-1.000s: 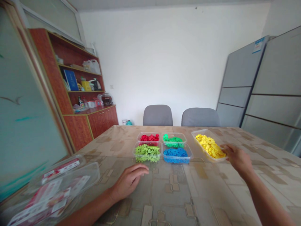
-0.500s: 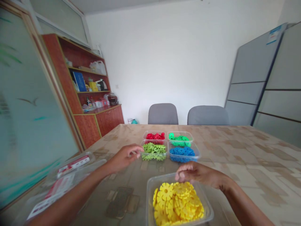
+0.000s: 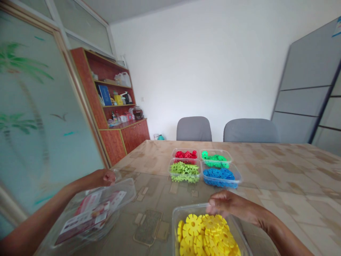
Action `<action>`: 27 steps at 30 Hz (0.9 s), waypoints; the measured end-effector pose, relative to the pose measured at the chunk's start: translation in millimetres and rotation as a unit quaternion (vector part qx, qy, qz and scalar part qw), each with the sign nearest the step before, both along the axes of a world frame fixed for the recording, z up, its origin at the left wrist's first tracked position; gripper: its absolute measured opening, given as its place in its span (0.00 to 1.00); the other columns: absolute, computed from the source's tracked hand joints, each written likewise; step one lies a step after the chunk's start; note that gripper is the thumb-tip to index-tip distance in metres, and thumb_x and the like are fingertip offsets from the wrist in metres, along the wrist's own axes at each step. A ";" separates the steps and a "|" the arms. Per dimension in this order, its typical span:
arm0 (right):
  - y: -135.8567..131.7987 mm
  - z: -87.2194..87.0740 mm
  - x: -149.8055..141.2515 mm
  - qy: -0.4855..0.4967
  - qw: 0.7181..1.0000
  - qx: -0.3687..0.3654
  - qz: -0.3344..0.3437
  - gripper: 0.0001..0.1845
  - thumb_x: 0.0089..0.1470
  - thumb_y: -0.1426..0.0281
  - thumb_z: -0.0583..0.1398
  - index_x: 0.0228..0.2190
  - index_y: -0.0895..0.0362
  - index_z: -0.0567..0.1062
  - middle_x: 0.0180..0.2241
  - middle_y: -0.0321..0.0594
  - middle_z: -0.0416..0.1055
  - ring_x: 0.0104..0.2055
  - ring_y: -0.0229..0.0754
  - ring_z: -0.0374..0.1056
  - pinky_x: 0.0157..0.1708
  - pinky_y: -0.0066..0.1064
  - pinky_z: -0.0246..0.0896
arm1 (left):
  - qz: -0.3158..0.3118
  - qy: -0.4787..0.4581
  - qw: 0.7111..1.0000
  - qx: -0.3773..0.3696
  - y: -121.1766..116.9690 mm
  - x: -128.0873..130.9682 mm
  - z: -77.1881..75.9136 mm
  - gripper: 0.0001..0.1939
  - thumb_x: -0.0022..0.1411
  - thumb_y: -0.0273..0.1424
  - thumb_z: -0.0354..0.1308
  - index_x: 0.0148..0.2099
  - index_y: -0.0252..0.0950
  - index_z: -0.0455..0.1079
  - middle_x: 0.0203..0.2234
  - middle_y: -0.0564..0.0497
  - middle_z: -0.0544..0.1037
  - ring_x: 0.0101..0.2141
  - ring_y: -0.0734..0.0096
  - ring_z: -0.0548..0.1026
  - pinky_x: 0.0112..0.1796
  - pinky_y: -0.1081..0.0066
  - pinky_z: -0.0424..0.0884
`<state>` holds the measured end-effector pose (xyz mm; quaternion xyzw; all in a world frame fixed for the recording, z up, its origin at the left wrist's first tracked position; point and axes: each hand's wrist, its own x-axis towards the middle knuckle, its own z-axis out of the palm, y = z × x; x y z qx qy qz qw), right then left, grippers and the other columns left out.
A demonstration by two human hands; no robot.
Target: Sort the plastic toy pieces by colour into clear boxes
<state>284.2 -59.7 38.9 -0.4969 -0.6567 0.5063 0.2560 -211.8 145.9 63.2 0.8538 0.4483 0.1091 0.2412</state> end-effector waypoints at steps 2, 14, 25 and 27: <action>-0.8 0.8 -2.6 0.004 1.000 -0.017 0.000 0.24 0.53 0.48 0.57 0.32 0.55 0.80 0.33 0.43 0.76 0.36 0.46 0.71 0.35 0.34 0.62 | 0.008 0.012 1.000 -0.007 -0.1 -3.1 -10.9 0.09 0.46 0.35 0.58 0.22 0.35 0.66 0.18 0.53 0.68 0.23 0.70 0.64 0.24 0.74 0.57; 3.0 -9.4 -2.2 0.003 0.999 -0.015 -0.029 0.28 0.52 0.45 0.56 0.40 0.54 0.77 0.35 0.42 0.76 0.38 0.47 0.72 0.37 0.36 0.66 | -0.043 -0.045 0.998 -0.019 -5.2 24.7 -0.5 0.14 0.56 0.41 0.55 0.29 0.35 0.65 0.24 0.52 0.69 0.27 0.68 0.67 0.28 0.73 0.60; 12.4 13.5 -10.1 0.028 0.971 0.138 -0.193 0.30 0.45 0.42 0.59 0.35 0.55 0.77 0.27 0.40 0.74 0.28 0.42 0.68 0.31 0.35 0.65 | -0.079 -0.151 0.985 0.012 -67.9 120.1 42.3 0.13 0.65 0.41 0.50 0.35 0.36 0.62 0.24 0.57 0.67 0.24 0.75 0.66 0.26 0.77 0.61; 3.9 24.5 -25.0 0.023 0.967 0.157 -0.199 0.31 0.47 0.42 0.57 0.38 0.55 0.77 0.28 0.40 0.74 0.28 0.41 0.67 0.30 0.34 0.65 | -0.082 -0.180 0.980 -0.001 -85.1 145.6 40.3 0.11 0.64 0.38 0.50 0.34 0.36 0.63 0.23 0.57 0.67 0.22 0.76 0.65 0.25 0.77 0.60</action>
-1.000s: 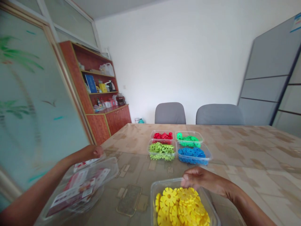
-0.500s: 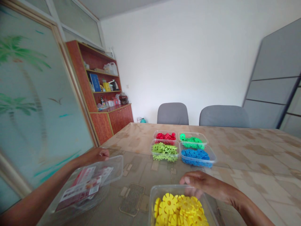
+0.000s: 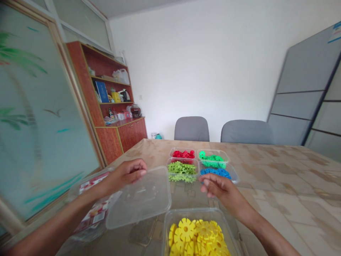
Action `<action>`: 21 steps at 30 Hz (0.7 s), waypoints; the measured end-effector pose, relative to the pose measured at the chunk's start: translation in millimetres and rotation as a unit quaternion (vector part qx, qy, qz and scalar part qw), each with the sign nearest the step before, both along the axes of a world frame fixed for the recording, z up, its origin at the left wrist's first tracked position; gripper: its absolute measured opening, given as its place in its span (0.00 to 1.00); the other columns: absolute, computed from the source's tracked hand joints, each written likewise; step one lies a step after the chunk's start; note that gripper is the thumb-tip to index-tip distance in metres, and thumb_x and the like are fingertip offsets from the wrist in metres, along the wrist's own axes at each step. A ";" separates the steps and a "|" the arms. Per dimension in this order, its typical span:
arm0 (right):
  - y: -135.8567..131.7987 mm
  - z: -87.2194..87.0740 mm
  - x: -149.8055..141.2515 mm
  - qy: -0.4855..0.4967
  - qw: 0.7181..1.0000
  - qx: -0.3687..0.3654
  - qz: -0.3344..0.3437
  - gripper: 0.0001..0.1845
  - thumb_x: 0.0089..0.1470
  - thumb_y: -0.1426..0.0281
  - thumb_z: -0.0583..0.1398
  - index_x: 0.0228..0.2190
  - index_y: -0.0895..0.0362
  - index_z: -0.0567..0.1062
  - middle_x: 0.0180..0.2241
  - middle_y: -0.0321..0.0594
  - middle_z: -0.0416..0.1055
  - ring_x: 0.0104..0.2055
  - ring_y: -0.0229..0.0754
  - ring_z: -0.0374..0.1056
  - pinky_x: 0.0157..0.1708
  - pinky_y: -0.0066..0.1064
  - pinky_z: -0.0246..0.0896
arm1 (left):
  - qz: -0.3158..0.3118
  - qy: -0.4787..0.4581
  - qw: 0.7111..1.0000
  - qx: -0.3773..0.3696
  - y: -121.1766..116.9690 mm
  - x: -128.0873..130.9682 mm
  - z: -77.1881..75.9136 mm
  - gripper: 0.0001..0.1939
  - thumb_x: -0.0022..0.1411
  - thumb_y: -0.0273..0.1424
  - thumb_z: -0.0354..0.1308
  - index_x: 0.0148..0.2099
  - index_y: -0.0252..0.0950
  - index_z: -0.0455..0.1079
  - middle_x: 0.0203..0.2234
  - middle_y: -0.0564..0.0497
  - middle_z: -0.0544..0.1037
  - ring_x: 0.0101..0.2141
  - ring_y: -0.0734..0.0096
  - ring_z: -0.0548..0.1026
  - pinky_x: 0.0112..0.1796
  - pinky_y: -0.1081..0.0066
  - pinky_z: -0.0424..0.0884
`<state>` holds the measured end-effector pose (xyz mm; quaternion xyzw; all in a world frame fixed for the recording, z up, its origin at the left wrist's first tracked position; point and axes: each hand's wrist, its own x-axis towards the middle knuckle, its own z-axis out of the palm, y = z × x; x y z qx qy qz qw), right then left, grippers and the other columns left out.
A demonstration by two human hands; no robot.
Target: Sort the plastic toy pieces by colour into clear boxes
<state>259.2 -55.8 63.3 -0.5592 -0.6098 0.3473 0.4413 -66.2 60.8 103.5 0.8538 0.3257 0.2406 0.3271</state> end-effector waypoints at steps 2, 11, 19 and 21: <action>-8.9 8.1 -16.2 -0.011 1.000 0.001 0.009 0.30 0.51 0.44 0.54 0.43 0.54 0.75 0.31 0.40 0.74 0.28 0.42 0.66 0.29 0.34 0.65 | -0.020 -0.019 0.999 -0.019 -17.7 26.2 -5.4 0.08 0.63 0.34 0.50 0.34 0.36 0.63 0.23 0.57 0.69 0.22 0.76 0.65 0.24 0.77 0.60; -20.2 -4.0 -15.4 -0.099 0.995 0.031 0.014 0.20 0.57 0.54 0.52 0.29 0.55 0.75 0.27 0.37 0.72 0.30 0.43 0.67 0.29 0.30 0.60 | -0.109 -0.056 0.992 -0.007 -61.3 100.9 -38.0 0.09 0.58 0.23 0.51 0.38 0.37 0.71 0.31 0.50 0.75 0.32 0.68 0.72 0.34 0.72 0.64; -34.7 -44.5 6.5 -0.109 0.990 0.048 -0.075 0.21 0.57 0.54 0.53 0.30 0.55 0.77 0.32 0.41 0.76 0.36 0.48 0.70 0.36 0.34 0.64 | 0.012 -0.026 0.999 -0.042 -70.9 67.0 -74.2 0.14 0.58 0.29 0.56 0.47 0.39 0.69 0.35 0.49 0.74 0.32 0.67 0.71 0.33 0.71 0.65; -33.6 -51.6 4.8 -0.094 0.990 0.052 -0.094 0.22 0.56 0.52 0.54 0.30 0.55 0.78 0.33 0.42 0.76 0.38 0.50 0.71 0.39 0.35 0.64 | 0.014 -0.047 0.992 -0.120 -74.4 62.4 -83.8 0.12 0.60 0.33 0.54 0.47 0.38 0.67 0.31 0.51 0.71 0.27 0.70 0.70 0.27 0.73 0.65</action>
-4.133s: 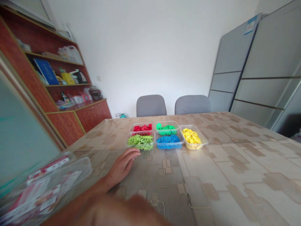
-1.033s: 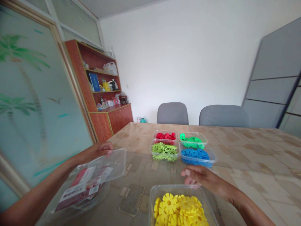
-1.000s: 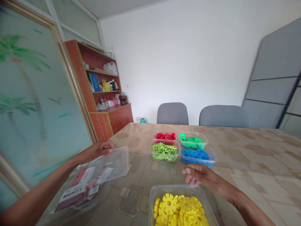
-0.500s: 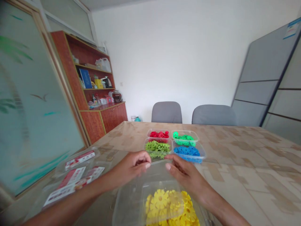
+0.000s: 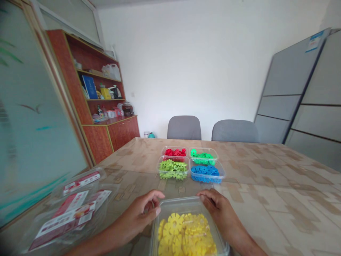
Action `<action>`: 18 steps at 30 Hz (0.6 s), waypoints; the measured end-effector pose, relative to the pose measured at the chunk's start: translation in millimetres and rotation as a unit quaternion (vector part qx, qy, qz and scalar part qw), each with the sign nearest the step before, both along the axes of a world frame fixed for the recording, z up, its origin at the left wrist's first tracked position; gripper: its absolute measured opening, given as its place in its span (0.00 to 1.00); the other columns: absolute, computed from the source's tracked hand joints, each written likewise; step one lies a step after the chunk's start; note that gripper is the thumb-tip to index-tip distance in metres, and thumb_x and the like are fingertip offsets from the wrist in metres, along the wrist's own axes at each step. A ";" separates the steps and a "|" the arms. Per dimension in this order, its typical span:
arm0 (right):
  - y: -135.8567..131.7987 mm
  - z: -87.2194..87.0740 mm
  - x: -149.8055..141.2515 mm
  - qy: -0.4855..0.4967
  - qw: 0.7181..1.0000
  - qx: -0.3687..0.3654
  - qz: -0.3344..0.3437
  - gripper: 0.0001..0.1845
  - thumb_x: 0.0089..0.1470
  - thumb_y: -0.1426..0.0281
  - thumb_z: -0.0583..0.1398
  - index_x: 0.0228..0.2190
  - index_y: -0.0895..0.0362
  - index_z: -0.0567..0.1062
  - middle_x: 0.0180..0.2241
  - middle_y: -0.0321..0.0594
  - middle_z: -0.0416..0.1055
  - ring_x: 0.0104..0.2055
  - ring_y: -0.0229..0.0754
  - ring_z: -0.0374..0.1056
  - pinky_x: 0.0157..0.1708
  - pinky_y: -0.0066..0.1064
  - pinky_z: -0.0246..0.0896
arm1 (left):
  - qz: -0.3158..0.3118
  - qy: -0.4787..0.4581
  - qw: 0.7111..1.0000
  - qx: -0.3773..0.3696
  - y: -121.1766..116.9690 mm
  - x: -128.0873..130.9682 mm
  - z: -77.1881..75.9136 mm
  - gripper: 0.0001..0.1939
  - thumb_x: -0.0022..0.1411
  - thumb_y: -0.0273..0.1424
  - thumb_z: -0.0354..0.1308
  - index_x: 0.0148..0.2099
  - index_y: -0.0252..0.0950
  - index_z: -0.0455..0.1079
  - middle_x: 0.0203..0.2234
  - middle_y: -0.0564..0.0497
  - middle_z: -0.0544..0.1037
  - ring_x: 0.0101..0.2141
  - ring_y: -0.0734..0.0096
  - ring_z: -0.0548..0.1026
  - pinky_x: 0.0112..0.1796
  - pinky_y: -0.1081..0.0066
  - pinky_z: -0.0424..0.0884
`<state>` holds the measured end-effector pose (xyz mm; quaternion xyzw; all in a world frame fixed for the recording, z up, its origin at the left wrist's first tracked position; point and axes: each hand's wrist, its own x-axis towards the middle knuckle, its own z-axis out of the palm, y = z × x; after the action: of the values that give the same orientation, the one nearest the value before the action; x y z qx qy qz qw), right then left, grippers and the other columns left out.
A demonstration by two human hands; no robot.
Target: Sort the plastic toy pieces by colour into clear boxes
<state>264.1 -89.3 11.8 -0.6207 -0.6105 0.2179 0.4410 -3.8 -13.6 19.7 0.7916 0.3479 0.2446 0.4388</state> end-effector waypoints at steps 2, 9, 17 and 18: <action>1.4 -4.1 -0.9 0.015 1.000 0.003 -0.012 0.24 0.54 0.49 0.55 0.29 0.55 0.79 0.32 0.42 0.76 0.38 0.50 0.70 0.39 0.35 0.64 | -0.012 -0.032 0.995 -0.094 -2.4 -0.7 -8.0 0.14 0.62 0.40 0.53 0.46 0.38 0.65 0.28 0.53 0.68 0.22 0.74 0.68 0.20 0.76 0.63; 1.5 -7.7 -0.6 0.095 0.994 -0.039 -0.020 0.27 0.51 0.44 0.55 0.29 0.54 0.76 0.25 0.38 0.71 0.28 0.44 0.67 0.29 0.31 0.63 | -0.010 -0.133 0.964 -0.231 -12.5 6.6 -9.8 0.24 0.55 0.54 0.57 0.39 0.38 0.63 0.29 0.54 0.64 0.21 0.78 0.66 0.16 0.79 0.67; -3.8 16.9 -4.0 0.092 0.993 -0.041 -0.061 0.28 0.45 0.41 0.57 0.24 0.53 0.75 0.24 0.39 0.69 0.28 0.46 0.65 0.27 0.32 0.62 | 0.037 -0.155 0.961 -0.227 -19.8 8.9 5.6 0.29 0.52 0.59 0.56 0.42 0.39 0.67 0.31 0.51 0.67 0.24 0.74 0.68 0.16 0.80 0.66; -3.9 17.3 -5.4 0.085 0.994 -0.033 -0.056 0.28 0.45 0.41 0.57 0.23 0.53 0.75 0.25 0.40 0.70 0.30 0.47 0.66 0.29 0.33 0.63 | 0.039 -0.156 0.960 -0.228 -20.3 8.7 6.9 0.30 0.53 0.60 0.55 0.42 0.39 0.67 0.31 0.50 0.67 0.24 0.72 0.69 0.16 0.79 0.66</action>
<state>258.7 -93.2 29.1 -0.6473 -0.5275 0.2651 0.4822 4.9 -33.9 26.6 0.6085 0.3524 0.2963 0.6463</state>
